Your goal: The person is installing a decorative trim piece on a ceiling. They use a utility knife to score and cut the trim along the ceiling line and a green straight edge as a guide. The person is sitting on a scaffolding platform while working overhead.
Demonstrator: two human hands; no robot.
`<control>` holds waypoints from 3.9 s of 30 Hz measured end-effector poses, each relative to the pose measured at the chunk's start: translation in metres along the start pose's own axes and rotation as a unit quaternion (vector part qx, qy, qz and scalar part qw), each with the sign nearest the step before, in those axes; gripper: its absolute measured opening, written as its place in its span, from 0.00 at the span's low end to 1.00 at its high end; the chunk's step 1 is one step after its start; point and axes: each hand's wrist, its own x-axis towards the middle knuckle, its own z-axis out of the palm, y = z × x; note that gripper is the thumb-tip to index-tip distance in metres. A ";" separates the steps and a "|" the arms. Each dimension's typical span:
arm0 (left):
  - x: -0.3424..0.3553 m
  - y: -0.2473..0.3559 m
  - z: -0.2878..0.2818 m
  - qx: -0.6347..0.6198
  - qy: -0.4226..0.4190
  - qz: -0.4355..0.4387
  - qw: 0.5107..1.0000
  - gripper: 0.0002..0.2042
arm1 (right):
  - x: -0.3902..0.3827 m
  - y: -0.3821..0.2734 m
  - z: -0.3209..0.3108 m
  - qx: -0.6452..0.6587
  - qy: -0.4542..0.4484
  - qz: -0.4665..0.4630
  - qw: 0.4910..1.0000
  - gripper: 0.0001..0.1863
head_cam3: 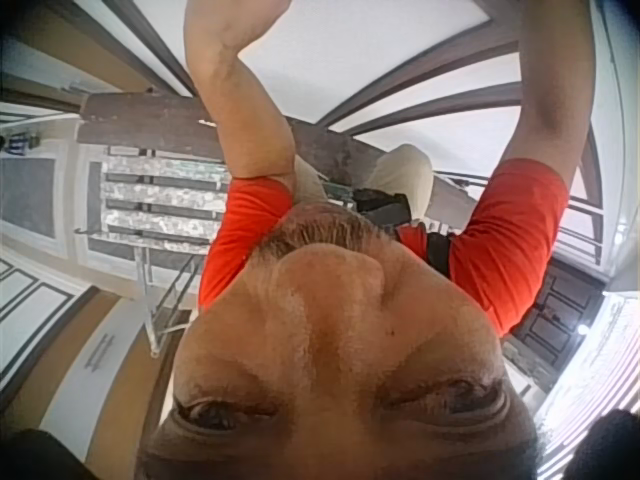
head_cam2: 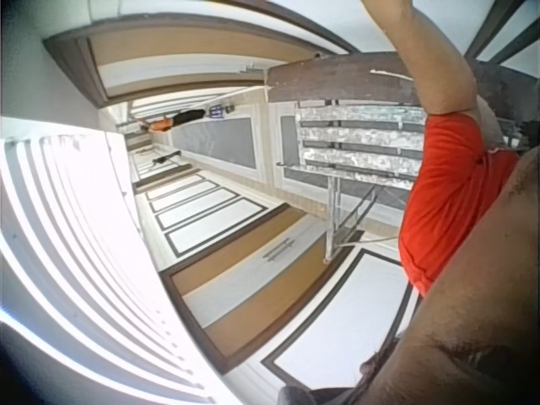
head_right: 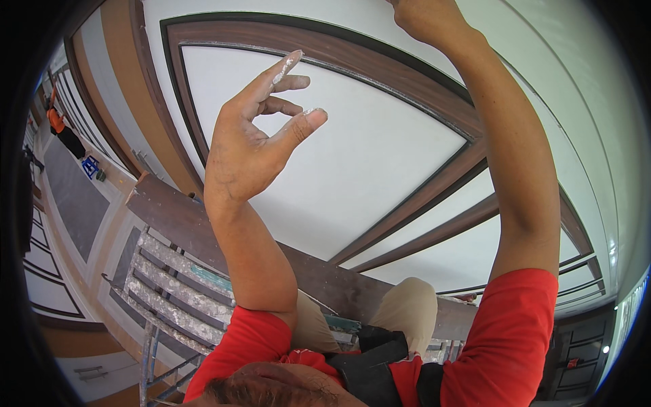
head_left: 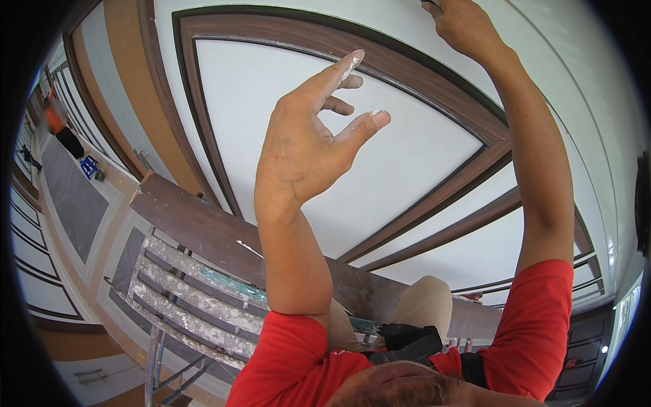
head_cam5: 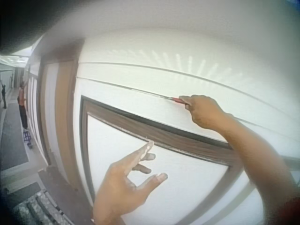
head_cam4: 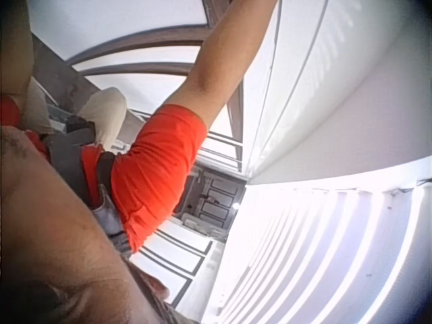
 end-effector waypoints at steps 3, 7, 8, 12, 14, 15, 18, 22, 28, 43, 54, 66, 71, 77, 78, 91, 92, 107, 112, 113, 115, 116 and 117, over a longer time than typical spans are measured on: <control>0.001 0.000 0.001 -0.003 0.002 0.002 1.000 0.37 | 0.005 0.003 0.004 -0.006 0.013 -0.029 0.999 0.21; 0.001 -0.001 0.002 0.001 -0.003 0.001 1.000 0.37 | 0.007 -0.001 0.014 -0.004 0.026 -0.050 0.998 0.22; 0.001 0.000 0.003 0.006 -0.006 -0.002 1.000 0.37 | 0.006 0.001 0.015 -0.014 0.030 -0.062 0.998 0.23; 0.003 0.003 0.009 0.000 -0.025 -0.004 1.000 0.39 | -0.006 0.004 0.013 -0.061 0.059 -0.095 0.992 0.26; 0.003 0.002 0.007 0.002 -0.027 0.000 1.000 0.39 | -0.012 0.001 0.014 -0.075 0.067 -0.100 0.990 0.27; 0.002 0.002 0.006 0.001 -0.025 -0.004 1.000 0.39 | -0.014 0.002 0.015 -0.081 0.064 -0.098 0.990 0.27; 0.002 0.001 0.004 0.002 -0.014 -0.002 1.000 0.39 | -0.023 0.003 0.005 -0.117 0.043 -0.091 0.988 0.28; 0.001 -0.003 0.003 0.007 -0.004 0.001 1.000 0.39 | -0.025 0.013 0.009 -0.153 0.065 -0.095 0.981 0.28; 0.002 0.002 0.010 -0.003 -0.017 0.011 1.000 0.40 | -0.024 0.029 0.023 -0.063 0.047 -0.047 0.996 0.27; 0.001 0.017 0.022 0.003 -0.055 0.036 0.998 0.40 | -0.032 0.021 0.058 0.024 0.136 -0.016 0.990 0.36; 0.002 0.014 0.024 0.005 -0.060 0.010 0.998 0.40 | -0.027 0.031 0.059 0.096 0.191 -0.045 0.976 0.27; 0.001 0.009 0.018 0.004 -0.049 0.006 0.999 0.40 | -0.027 0.028 0.039 0.046 0.103 -0.072 0.991 0.23; 0.001 0.005 0.019 0.004 -0.030 0.030 0.999 0.36 | -0.013 0.016 0.037 0.069 0.098 -0.064 0.991 0.22; 0.000 0.005 0.011 0.009 -0.024 0.022 0.999 0.37 | 0.002 0.013 0.030 0.050 0.070 -0.055 0.995 0.21; 0.001 0.005 0.011 0.002 -0.024 0.021 0.999 0.38 | 0.005 0.018 0.032 0.047 0.078 -0.066 0.994 0.21; 0.000 0.000 0.004 -0.012 -0.013 0.021 1.000 0.41 | 0.007 0.015 0.022 0.012 0.057 -0.064 0.996 0.21; 0.000 0.001 0.004 -0.012 -0.012 0.025 1.000 0.41 | 0.007 0.014 0.020 0.012 0.052 -0.062 0.997 0.22; 0.000 -0.001 0.004 -0.006 -0.009 0.025 1.000 0.41 | 0.002 0.002 0.004 0.032 0.009 -0.025 0.999 0.23; 0.001 0.000 0.004 -0.013 -0.007 0.027 1.000 0.41 | 0.010 0.005 0.010 0.013 0.003 -0.025 1.000 0.23; 0.000 0.000 0.004 -0.012 -0.005 0.026 1.000 0.41 | 0.011 0.002 0.009 0.010 -0.012 -0.013 1.000 0.23; 0.000 -0.002 0.004 -0.011 -0.001 0.037 0.999 0.41 | 0.012 -0.004 0.004 0.004 -0.043 0.010 0.999 0.23; 0.000 -0.003 0.003 -0.010 0.001 0.042 0.999 0.41 | 0.011 -0.004 0.001 0.010 -0.034 0.004 0.999 0.23; 0.000 -0.003 0.002 -0.008 0.002 0.043 0.999 0.41 | 0.011 -0.002 0.000 0.015 -0.026 -0.003 1.000 0.23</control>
